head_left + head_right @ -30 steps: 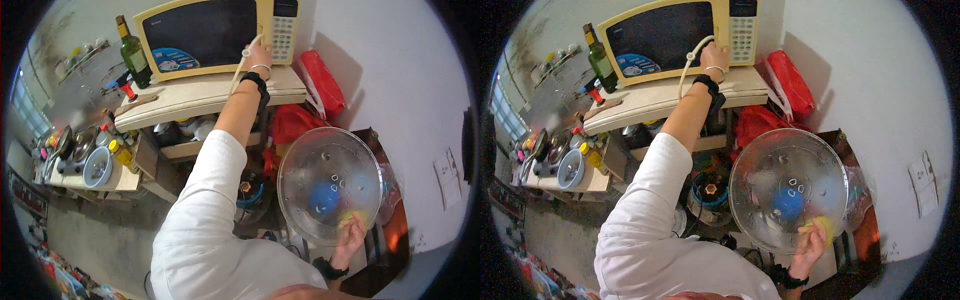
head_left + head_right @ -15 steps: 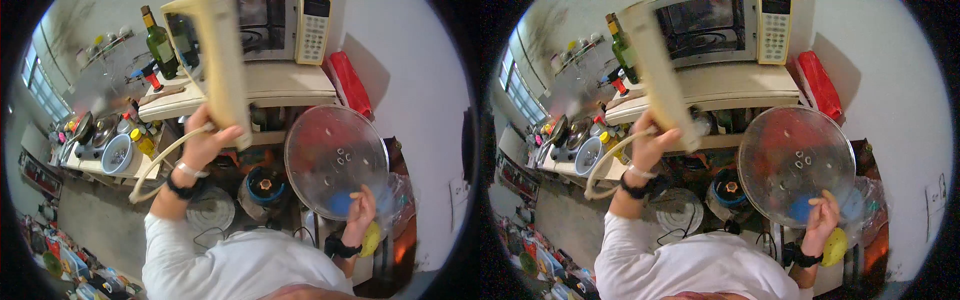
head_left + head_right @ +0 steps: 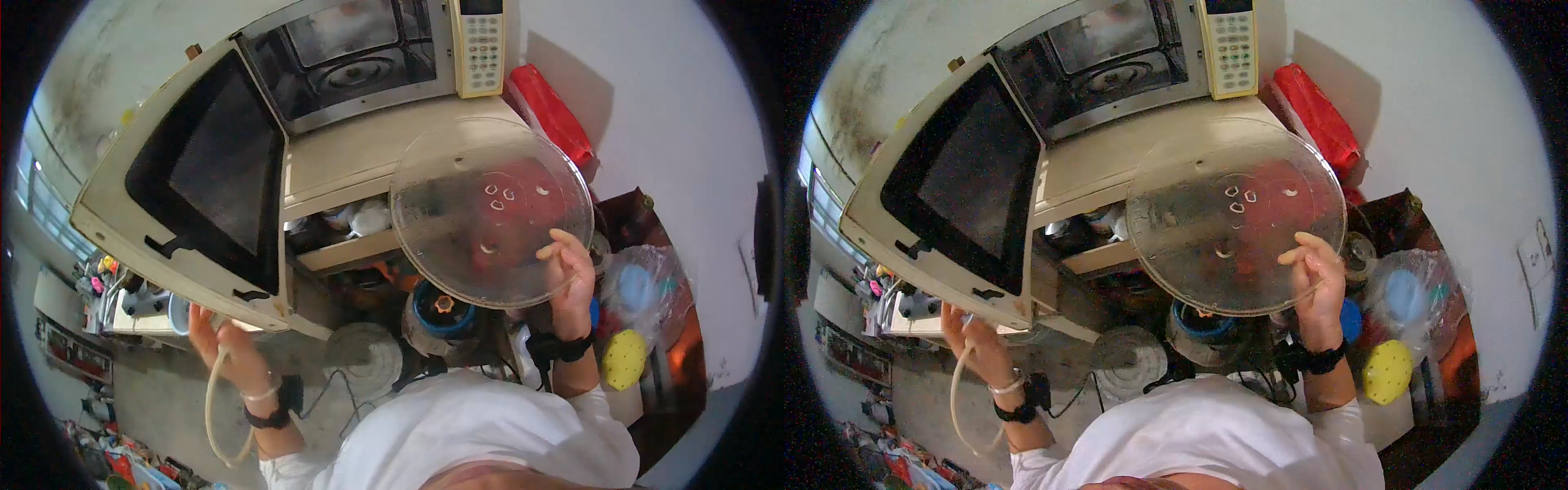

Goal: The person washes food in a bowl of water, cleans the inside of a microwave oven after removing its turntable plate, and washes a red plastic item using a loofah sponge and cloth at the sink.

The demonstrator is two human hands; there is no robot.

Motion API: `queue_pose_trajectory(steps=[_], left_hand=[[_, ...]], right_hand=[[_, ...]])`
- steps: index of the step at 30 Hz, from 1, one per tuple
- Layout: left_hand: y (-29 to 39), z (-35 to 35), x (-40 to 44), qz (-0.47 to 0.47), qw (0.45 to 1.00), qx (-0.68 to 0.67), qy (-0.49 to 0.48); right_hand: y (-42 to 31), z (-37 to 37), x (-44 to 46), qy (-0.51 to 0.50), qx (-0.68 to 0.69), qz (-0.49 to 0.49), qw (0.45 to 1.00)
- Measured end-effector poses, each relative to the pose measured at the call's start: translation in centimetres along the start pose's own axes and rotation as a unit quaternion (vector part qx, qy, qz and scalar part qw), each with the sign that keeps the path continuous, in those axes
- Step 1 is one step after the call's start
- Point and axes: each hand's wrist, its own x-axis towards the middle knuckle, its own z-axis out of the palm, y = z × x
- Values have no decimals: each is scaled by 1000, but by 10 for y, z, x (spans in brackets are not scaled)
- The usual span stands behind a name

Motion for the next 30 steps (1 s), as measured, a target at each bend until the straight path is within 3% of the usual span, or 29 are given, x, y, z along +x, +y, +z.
queue_pose_trajectory(steps=[3, 5, 6, 7, 8, 9, 10, 12, 14, 15, 17, 21, 23, 24, 26, 28, 30], left_hand=[[-19, -34, -53, 0, 999, -37, -10], [-13, -39, -100, -156, 983, -29, -95], [-21, -43, -125, -240, 954, 0, -181], [-29, -43, -145, -322, 909, 30, -264], [-31, -41, -153, -484, 785, 18, -386], [-32, -43, -160, -623, 613, 2, -485], [-33, -38, -171, -632, 609, 5, -479], [-43, -23, -178, -323, 554, 184, -745], [-51, 3, -182, -260, 696, 194, -640], [-44, 17, -170, -260, 690, 199, -645], [-16, 49, -138, -226, 798, 131, -543], [58, 80, -98, -197, 837, 107, -498], [79, 88, -84, -230, 901, 15, -367], [85, 97, -80, -227, 898, 12, -376], [92, 124, -70, -150, 958, -118, -212], [96, 163, -51, -63, 978, -56, -189], [89, 205, -21, 54, 970, 55, -229]], right_hand=[[-1, -12, 12, -25, -2, 15, 1000], [-8, -12, 17, -17, -12, 16, 1000], [-11, -14, 19, -21, -11, 19, 1000], [-14, -17, 20, -30, -11, 15, 999], [-17, -21, 21, -39, -12, 14, 999], [-19, -23, 23, -41, -15, 24, 999], [-21, -25, 25, -41, -8, 15, 999], [-26, -25, 25, -35, 5, 14, 999], [-34, -23, 24, 7, 6, 13, 1000], [-34, -24, 23, 15, 9, 18, 1000], [-38, -28, 24, 34, 15, -11, 999], [-42, -49, 29, 11, 61, -16, 998], [-45, -50, 28, 7, 41, -49, 998], [-45, -50, 28, 16, 41, -54, 998], [-43, -51, 28, 39, 41, -68, 996], [-40, -53, 27, 53, 39, -70, 995], [-41, -49, 30, 51, 40, -77, 995]])
